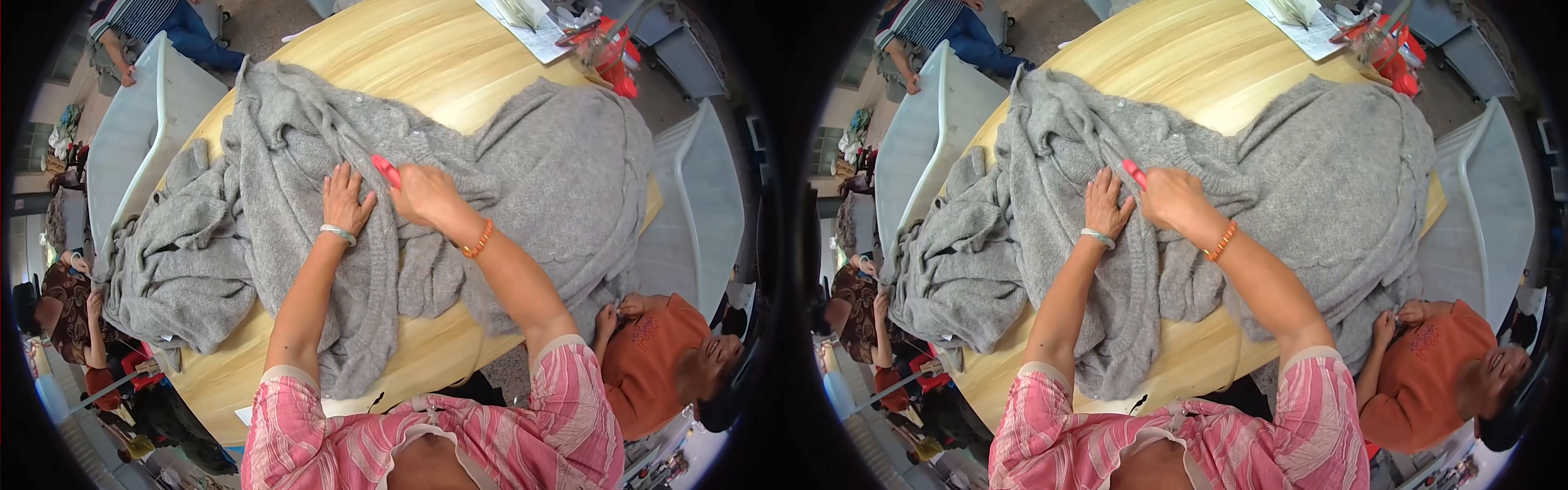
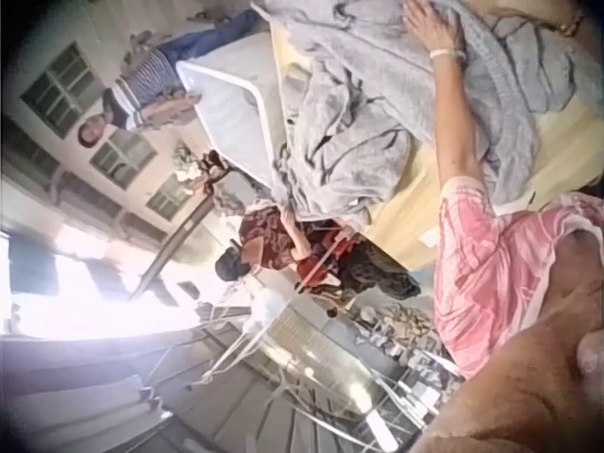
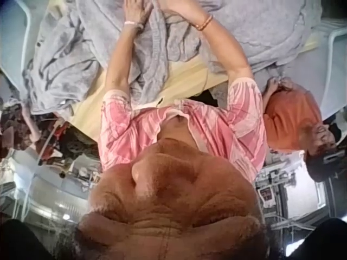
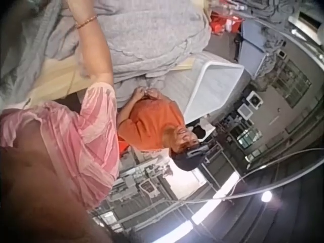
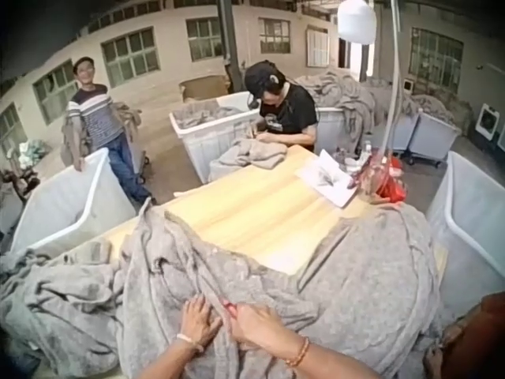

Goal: Trimming loose threads from a large grey knit garment on a factory work table.

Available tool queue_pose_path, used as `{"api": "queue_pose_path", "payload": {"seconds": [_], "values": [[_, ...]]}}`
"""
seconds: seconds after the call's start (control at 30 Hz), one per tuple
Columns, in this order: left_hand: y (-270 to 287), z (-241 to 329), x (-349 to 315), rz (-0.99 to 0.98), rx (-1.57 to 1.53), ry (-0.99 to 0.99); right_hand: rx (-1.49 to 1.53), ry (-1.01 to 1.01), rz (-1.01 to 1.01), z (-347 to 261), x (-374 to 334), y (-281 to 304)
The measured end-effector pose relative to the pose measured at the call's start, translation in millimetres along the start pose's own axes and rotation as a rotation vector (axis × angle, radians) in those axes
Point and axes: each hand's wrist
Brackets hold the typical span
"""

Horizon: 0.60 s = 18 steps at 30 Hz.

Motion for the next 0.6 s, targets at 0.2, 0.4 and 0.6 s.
{"api": "queue_pose_path", "payload": {"seconds": [0.2, 0.4, 0.6], "values": [[38, -32, 38, 0.207, -0.654, 0.121, 0.119, 0.017, -0.089, 24, -47, -14], [32, -18, 80, 0.483, -0.763, 0.452, 0.202, 0.012, -0.078, 41, -59, -20], [21, -18, 56, 0.527, -1.461, 0.434, 0.194, -0.011, -0.116, 31, -71, -10]]}}
Point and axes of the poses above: each hand's wrist, its own x-axis towards the middle knuckle, its own y-axis out of the back of the hand, z = x × y, and after that the axes turned 12 degrees about -z, right-handed
